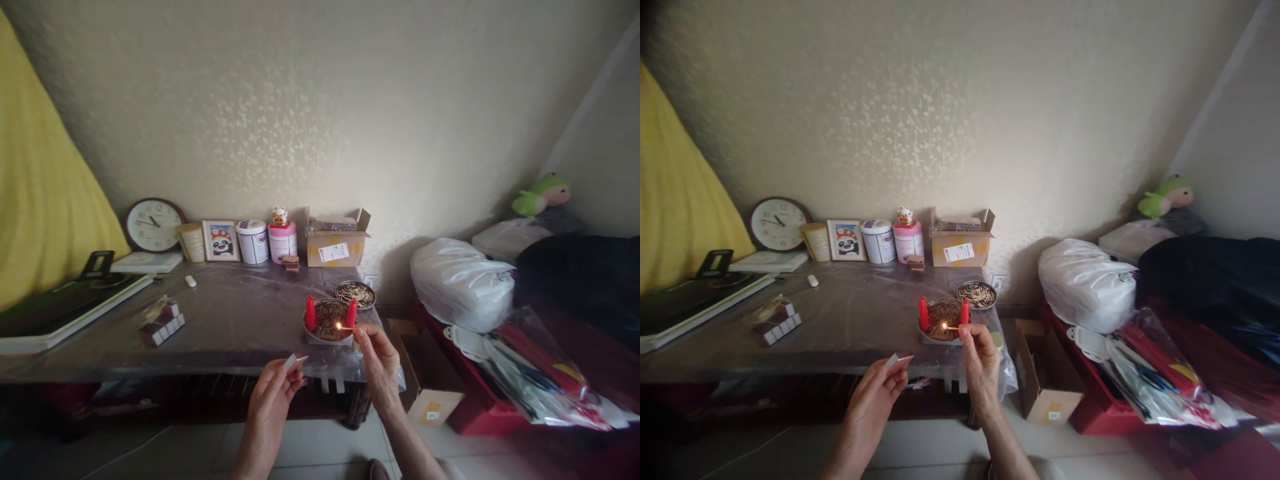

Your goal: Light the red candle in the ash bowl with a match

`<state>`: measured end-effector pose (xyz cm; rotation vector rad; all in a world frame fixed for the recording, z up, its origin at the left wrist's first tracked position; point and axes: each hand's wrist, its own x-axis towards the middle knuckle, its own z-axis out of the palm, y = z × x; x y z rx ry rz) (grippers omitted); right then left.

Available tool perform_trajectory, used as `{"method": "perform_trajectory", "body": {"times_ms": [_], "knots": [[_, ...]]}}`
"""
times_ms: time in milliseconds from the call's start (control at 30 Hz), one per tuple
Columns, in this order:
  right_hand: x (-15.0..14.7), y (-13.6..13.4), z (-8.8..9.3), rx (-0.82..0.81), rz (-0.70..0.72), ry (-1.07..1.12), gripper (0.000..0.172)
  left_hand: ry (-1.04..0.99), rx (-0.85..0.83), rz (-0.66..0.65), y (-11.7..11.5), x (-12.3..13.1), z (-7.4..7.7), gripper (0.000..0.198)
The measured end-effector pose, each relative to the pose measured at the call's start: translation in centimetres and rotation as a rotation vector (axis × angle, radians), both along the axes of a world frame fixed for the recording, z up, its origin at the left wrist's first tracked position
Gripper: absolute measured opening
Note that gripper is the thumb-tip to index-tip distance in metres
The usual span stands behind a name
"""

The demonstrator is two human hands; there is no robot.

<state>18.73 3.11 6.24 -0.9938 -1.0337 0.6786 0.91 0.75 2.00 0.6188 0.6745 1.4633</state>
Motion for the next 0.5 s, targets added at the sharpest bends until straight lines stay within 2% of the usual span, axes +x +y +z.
{"method": "perform_trajectory", "body": {"times_ms": [267,500], "knots": [[1.7,0.6,2.0,0.005,0.016,-0.001,0.024,0.005,-0.018,0.013,0.4,0.0,-0.2,0.031],[3.5,2.7,3.5,0.035,0.007,-0.077,0.027,0.010,-0.051,0.019,0.5,0.1,0.0,0.031]]}}
